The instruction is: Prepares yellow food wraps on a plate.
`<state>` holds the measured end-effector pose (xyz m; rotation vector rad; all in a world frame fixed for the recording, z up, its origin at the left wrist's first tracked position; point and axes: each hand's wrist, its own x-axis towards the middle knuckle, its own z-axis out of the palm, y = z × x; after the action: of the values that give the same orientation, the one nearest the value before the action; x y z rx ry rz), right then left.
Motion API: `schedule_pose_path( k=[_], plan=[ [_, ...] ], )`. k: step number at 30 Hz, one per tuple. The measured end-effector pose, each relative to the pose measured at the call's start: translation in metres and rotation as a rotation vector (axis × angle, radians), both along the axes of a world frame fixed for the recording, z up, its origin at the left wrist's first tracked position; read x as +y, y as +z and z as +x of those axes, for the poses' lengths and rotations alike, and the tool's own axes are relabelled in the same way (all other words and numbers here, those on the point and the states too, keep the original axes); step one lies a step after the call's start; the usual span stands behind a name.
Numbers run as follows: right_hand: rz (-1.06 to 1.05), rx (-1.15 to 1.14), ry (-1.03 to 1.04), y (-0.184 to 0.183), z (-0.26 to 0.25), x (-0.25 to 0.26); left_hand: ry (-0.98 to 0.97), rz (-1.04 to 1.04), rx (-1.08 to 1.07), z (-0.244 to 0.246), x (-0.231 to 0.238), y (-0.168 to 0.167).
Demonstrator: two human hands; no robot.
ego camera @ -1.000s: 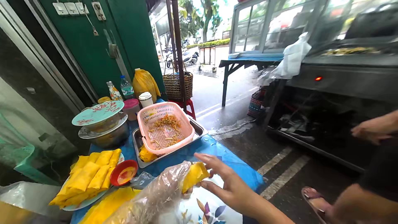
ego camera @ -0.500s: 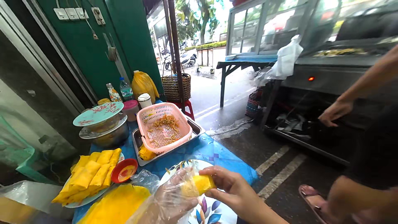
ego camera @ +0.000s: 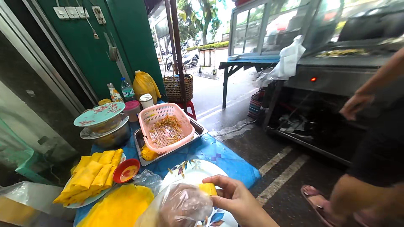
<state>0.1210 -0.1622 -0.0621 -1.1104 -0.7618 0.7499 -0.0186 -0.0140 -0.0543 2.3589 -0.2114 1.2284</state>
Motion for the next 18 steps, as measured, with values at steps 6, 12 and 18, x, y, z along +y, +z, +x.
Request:
schedule_pose_path(
  k=[6,12,18],
  plan=[
    [0.041,0.030,0.002,0.005,0.004,-0.004,0.201,0.020,0.119,-0.022,0.003,0.015],
    [0.009,-0.040,0.039,0.008,-0.005,-0.001,-0.010,0.037,0.339,-0.008,0.000,0.009],
    [0.008,-0.256,0.162,0.002,0.003,-0.011,-0.004,-0.146,0.337,-0.013,-0.006,0.010]
  ],
)
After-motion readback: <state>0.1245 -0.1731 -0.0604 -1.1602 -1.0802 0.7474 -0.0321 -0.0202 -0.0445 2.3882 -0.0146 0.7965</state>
